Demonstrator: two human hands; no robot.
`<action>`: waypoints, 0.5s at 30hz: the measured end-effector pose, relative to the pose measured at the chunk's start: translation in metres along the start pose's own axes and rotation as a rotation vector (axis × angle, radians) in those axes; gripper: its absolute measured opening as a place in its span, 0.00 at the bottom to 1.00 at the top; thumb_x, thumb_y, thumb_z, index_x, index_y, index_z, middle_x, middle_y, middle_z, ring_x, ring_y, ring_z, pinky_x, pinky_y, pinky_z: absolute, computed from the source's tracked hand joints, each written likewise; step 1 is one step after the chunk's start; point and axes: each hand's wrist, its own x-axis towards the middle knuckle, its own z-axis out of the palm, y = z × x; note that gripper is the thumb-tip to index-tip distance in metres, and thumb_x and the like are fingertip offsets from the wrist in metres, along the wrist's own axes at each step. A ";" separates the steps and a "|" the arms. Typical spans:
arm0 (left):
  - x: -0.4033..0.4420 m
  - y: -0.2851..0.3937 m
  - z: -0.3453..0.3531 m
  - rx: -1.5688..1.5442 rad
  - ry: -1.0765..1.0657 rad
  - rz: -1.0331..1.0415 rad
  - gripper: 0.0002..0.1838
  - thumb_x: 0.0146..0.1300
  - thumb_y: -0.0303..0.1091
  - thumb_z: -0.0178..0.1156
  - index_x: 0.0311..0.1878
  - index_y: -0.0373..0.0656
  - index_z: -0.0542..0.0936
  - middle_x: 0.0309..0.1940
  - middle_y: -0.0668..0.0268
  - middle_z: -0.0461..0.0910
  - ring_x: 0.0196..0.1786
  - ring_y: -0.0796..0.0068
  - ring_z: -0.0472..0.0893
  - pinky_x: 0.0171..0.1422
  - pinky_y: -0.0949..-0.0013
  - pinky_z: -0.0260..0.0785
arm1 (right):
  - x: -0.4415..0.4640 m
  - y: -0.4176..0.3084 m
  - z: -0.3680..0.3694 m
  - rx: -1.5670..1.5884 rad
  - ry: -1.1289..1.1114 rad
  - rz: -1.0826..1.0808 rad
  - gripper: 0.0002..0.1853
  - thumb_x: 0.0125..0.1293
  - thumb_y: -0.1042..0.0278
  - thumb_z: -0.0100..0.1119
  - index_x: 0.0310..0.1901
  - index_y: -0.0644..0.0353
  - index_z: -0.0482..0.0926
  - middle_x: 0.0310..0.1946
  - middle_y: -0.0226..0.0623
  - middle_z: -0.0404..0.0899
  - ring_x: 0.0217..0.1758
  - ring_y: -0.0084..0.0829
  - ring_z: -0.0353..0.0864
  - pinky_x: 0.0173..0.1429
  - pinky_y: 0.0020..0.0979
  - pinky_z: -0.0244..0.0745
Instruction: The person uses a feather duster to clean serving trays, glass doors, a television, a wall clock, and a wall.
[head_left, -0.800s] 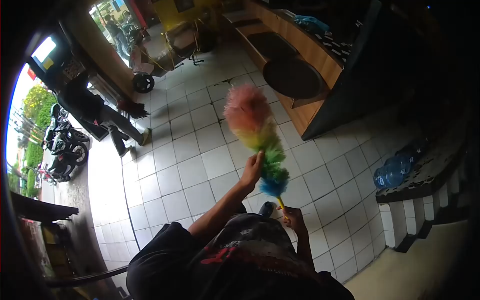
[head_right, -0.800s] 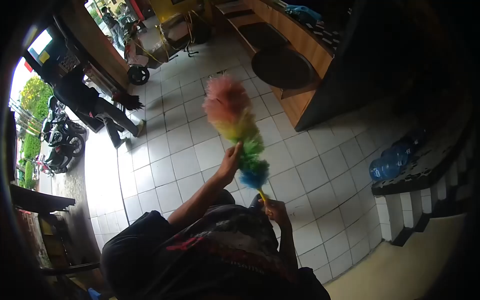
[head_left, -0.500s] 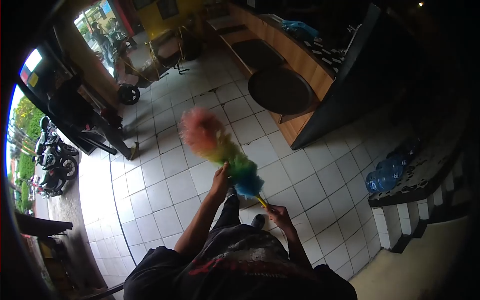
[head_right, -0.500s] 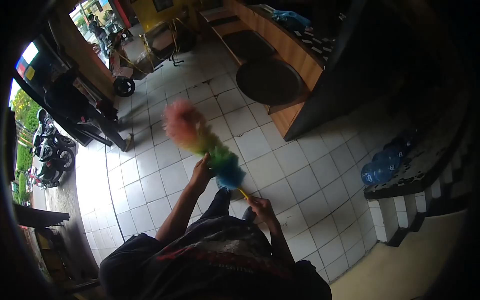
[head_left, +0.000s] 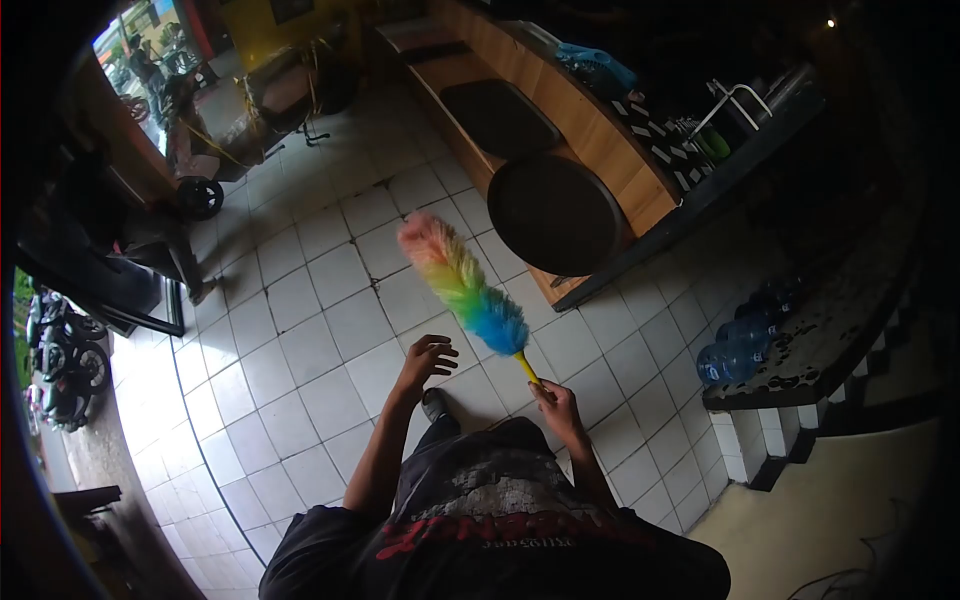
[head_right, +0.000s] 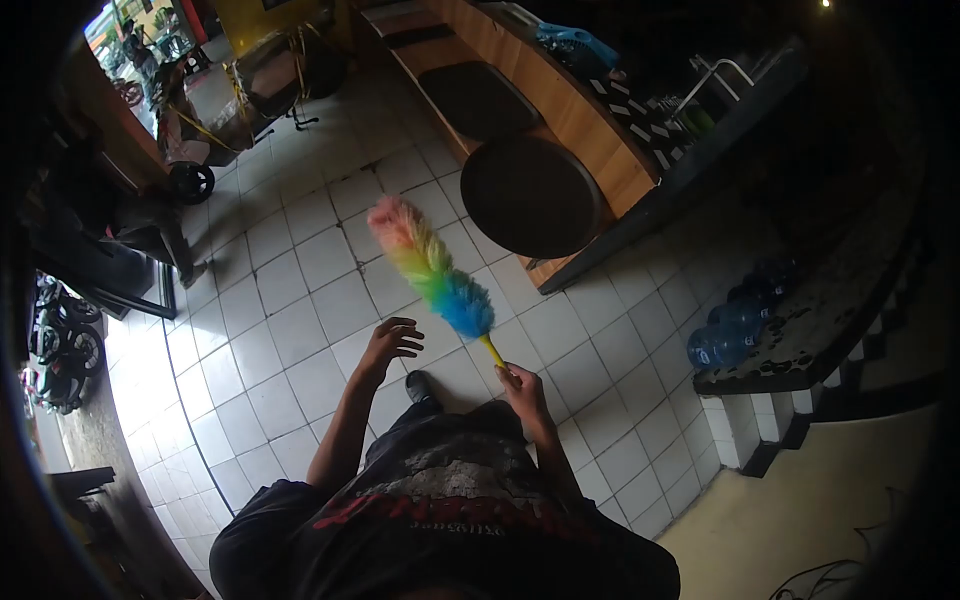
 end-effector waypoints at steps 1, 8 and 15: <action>0.010 -0.004 -0.007 -0.005 -0.013 -0.008 0.17 0.63 0.37 0.50 0.49 0.35 0.72 0.39 0.56 0.78 0.38 0.65 0.79 0.41 0.67 0.72 | -0.001 -0.009 -0.002 -0.007 0.011 0.010 0.15 0.62 0.61 0.58 0.42 0.65 0.79 0.15 0.21 0.65 0.18 0.13 0.60 0.22 0.20 0.56; 0.124 -0.026 0.018 -0.241 -0.191 -0.201 0.22 0.62 0.48 0.52 0.48 0.38 0.66 0.40 0.50 0.77 0.40 0.58 0.79 0.46 0.62 0.72 | -0.019 0.006 -0.039 0.155 0.317 0.128 0.12 0.62 0.61 0.59 0.39 0.63 0.78 0.12 0.21 0.62 0.12 0.12 0.57 0.15 0.19 0.50; 0.245 -0.021 0.097 -0.409 -0.152 -0.070 0.30 0.63 0.47 0.50 0.61 0.37 0.59 0.55 0.51 0.68 0.51 0.56 0.74 0.55 0.56 0.68 | -0.011 0.013 -0.105 0.204 0.565 0.407 0.17 0.61 0.57 0.58 0.43 0.64 0.78 0.10 0.24 0.63 0.10 0.13 0.58 0.14 0.21 0.51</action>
